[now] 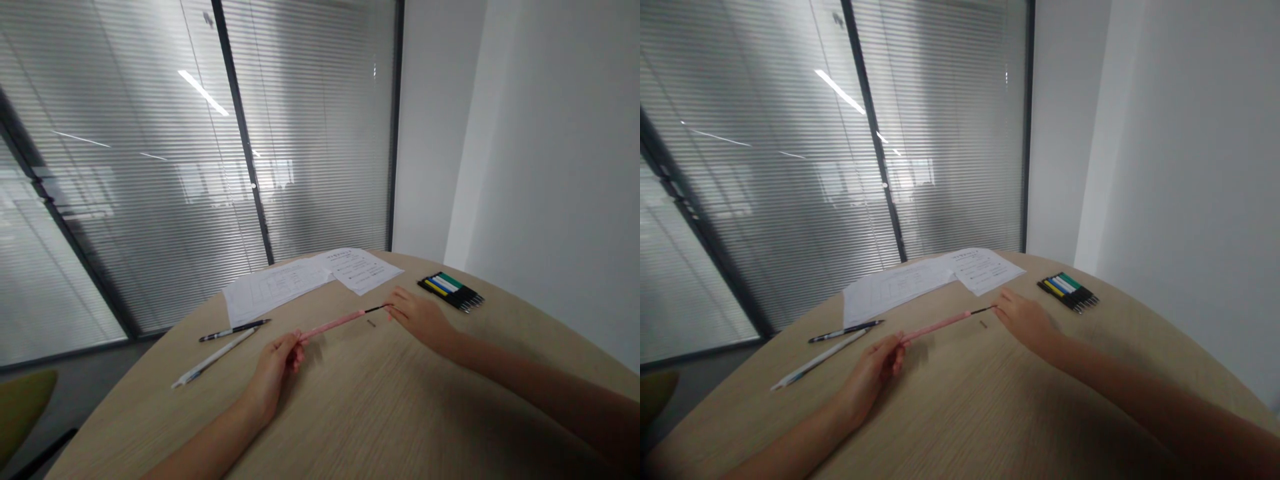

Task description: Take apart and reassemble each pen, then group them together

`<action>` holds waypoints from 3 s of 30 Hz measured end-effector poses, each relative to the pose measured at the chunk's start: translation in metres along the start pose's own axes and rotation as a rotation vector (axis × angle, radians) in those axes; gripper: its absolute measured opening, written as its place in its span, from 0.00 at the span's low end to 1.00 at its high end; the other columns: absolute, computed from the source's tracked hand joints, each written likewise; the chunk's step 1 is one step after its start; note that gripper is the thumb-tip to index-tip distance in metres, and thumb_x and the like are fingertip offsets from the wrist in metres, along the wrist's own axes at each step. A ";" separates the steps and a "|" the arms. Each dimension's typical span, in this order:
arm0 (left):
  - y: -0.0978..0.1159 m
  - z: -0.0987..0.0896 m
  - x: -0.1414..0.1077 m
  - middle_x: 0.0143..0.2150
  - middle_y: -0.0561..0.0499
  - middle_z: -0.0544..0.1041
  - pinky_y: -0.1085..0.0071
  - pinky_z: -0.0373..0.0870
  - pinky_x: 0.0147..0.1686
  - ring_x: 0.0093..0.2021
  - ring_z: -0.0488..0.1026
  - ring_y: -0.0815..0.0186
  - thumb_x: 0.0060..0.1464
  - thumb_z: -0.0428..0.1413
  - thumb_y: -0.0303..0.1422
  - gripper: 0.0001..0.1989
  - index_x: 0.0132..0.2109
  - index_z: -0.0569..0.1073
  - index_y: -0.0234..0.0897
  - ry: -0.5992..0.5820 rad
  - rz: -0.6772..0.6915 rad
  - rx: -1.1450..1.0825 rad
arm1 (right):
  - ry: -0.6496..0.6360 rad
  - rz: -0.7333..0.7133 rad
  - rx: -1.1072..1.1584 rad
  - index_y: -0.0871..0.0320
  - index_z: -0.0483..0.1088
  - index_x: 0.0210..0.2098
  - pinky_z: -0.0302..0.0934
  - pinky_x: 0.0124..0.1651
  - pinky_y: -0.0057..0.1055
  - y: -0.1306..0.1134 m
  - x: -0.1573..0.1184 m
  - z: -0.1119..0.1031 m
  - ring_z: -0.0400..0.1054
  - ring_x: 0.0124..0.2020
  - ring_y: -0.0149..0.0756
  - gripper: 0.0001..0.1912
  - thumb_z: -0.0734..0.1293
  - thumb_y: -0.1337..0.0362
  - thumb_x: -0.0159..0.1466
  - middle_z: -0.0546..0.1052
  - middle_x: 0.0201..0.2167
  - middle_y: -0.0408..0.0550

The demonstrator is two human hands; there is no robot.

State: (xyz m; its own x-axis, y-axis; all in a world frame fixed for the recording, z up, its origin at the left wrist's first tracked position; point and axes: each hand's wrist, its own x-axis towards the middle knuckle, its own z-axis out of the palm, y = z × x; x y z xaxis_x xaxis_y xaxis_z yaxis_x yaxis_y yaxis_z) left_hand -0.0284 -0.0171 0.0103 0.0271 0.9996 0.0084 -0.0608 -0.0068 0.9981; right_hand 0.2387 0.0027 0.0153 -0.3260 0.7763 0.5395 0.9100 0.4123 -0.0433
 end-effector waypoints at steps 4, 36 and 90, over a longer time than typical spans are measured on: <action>-0.001 -0.002 0.002 0.14 0.57 0.64 0.76 0.53 0.16 0.15 0.58 0.74 0.37 0.55 0.43 0.16 0.21 0.69 0.33 0.068 0.010 -0.021 | -0.003 -0.022 -0.002 0.57 0.68 0.30 0.56 0.32 0.28 0.009 -0.007 -0.002 0.65 0.32 0.33 0.12 0.54 0.66 0.62 0.70 0.31 0.47; 0.000 -0.015 0.014 0.13 0.58 0.63 0.77 0.51 0.15 0.13 0.56 0.75 0.39 0.54 0.42 0.14 0.22 0.69 0.32 0.086 -0.024 -0.060 | -0.297 0.124 0.047 0.59 0.68 0.24 0.53 0.26 0.28 -0.052 -0.005 0.030 0.67 0.26 0.36 0.14 0.56 0.60 0.59 0.74 0.25 0.49; -0.004 -0.005 -0.003 0.29 0.54 0.72 0.73 0.63 0.30 0.30 0.68 0.67 0.51 0.45 0.35 0.06 0.34 0.62 0.39 -0.322 0.351 0.791 | -0.258 0.093 0.362 0.58 0.67 0.37 0.56 0.34 0.28 -0.045 -0.033 0.020 0.65 0.32 0.33 0.09 0.60 0.63 0.57 0.72 0.34 0.46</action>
State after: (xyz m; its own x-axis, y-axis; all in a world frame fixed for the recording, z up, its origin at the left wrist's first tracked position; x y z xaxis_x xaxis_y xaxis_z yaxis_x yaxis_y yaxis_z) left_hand -0.0329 -0.0200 0.0062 0.4193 0.8815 0.2171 0.5781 -0.4436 0.6848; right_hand 0.2029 -0.0319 -0.0170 -0.3422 0.8925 0.2939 0.8053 0.4398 -0.3977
